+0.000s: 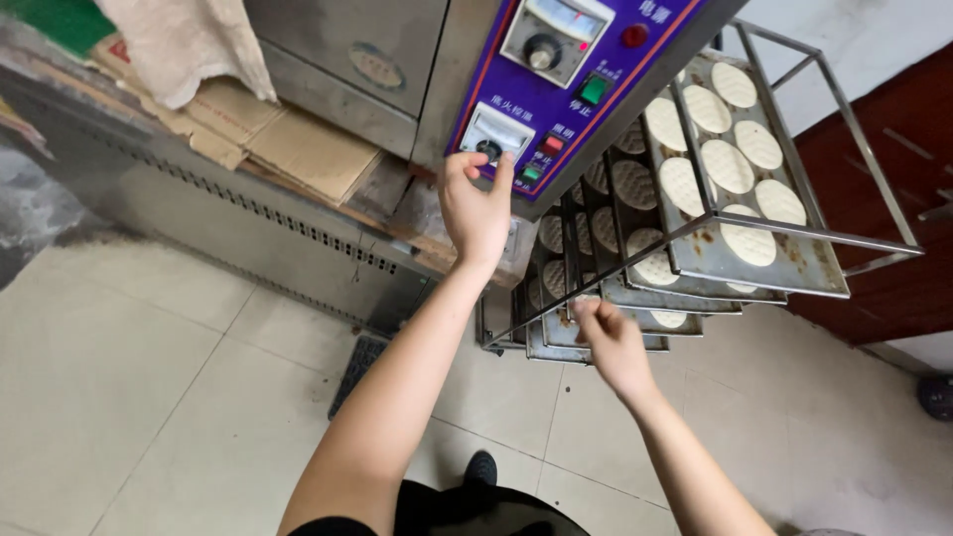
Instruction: Organize dough on trays, spray with water, and place them into an industrial oven for baking.
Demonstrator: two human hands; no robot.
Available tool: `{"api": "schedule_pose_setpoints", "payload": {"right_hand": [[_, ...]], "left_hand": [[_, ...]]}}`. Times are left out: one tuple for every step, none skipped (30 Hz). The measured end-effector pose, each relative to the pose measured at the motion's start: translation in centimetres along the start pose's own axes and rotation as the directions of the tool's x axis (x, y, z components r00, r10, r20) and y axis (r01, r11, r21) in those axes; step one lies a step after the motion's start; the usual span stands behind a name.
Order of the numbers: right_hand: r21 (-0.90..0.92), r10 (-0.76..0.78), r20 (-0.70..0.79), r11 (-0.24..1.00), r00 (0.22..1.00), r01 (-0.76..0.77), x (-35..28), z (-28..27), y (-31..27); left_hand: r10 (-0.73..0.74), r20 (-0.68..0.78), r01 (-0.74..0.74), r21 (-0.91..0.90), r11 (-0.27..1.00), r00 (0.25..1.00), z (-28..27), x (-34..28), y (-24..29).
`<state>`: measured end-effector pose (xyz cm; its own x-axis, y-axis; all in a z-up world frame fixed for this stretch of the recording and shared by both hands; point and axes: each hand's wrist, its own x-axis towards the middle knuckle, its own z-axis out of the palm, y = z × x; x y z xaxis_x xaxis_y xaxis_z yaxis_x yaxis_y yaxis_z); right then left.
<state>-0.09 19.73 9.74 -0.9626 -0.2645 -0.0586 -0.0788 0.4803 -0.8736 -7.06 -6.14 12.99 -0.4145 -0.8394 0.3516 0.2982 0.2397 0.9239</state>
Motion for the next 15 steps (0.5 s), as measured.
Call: {"api": "schedule_pose_setpoints", "payload": {"right_hand": [[-0.019, 0.032, -0.057, 0.999, 0.998, -0.033, 0.3, 0.3, -2.6], [-0.037, 0.063, -0.114, 0.997, 0.991, -0.067, 0.5, 0.7, -5.3], [-0.034, 0.06, -0.122, 0.997, 0.991, -0.065, 0.9, 0.9, -5.7], [0.05, 0.014, -0.086, 0.999, 0.996, -0.01, 1.4, 1.1, -6.1], [0.134, -0.038, -0.053, 0.99, 0.998, 0.044, 1.9, 1.4, -6.6], [0.136, -0.042, -0.059, 0.99, 0.997, 0.049, 2.1, 1.7, -7.1], [0.15, -0.027, -0.047, 0.988, 0.999, 0.034, 2.4, 2.0, -7.5], [0.164, -0.012, -0.035, 0.986, 0.999, 0.018, 2.7, 2.3, -7.9], [0.165, -0.013, -0.041, 0.986, 0.999, 0.019, 2.6, 2.6, -9.0], [0.137, 0.002, -0.047, 0.991, 0.999, 0.004, 2.5, 2.9, -10.1], [0.108, 0.015, -0.053, 0.994, 0.998, -0.01, 2.5, 3.2, -11.1], [0.109, 0.013, -0.058, 0.994, 0.998, -0.007, 2.8, 3.4, -10.4], [0.13, -0.057, -0.04, 0.99, 0.998, 0.062, 3.2, 3.5, -9.6], [0.152, -0.128, -0.022, 0.98, 0.992, 0.13, 3.7, 3.7, -8.9], [0.151, -0.131, -0.025, 0.979, 0.991, 0.133, 3.6, 3.9, -8.6]], "left_hand": [[-0.012, 0.054, 0.013, -0.029, 1.0, 0.998, -0.2, 0.2, 1.2], [-0.022, 0.108, 0.028, -0.056, 0.998, 0.994, -0.4, 0.3, 2.4], [-0.017, 0.113, 0.024, -0.06, 0.998, 0.993, -0.7, 1.0, 3.7], [0.045, 0.127, -0.035, -0.079, 0.996, 0.991, -1.0, 1.7, 5.1], [0.107, 0.137, -0.094, -0.099, 0.991, 0.985, -1.3, 2.3, 6.5], [0.113, 0.14, -0.099, -0.104, 0.99, 0.984, -1.3, 3.1, 7.2], [0.198, 0.128, -0.189, -0.073, 0.979, 0.972, -1.4, 3.9, 7.9], [0.281, 0.119, -0.278, -0.042, 0.96, 0.952, -1.5, 4.6, 8.6], [0.284, 0.123, -0.28, -0.046, 0.959, 0.951, -1.1, 5.4, 8.4], [0.374, 0.135, -0.381, 0.033, 0.924, 0.918, -0.8, 6.3, 8.1], [0.46, 0.153, -0.477, 0.11, 0.872, 0.875, -0.4, 7.1, 7.9], [0.463, 0.154, -0.48, 0.105, 0.871, 0.873, -0.7, 7.4, 8.3], [0.515, 0.164, -0.535, 0.113, 0.837, 0.841, -1.0, 7.8, 8.7], [0.565, 0.175, -0.587, 0.121, 0.8, 0.806, -1.2, 8.2, 9.1], [0.568, 0.173, -0.589, 0.118, 0.799, 0.805, -1.1, 8.3, 8.9]]}}
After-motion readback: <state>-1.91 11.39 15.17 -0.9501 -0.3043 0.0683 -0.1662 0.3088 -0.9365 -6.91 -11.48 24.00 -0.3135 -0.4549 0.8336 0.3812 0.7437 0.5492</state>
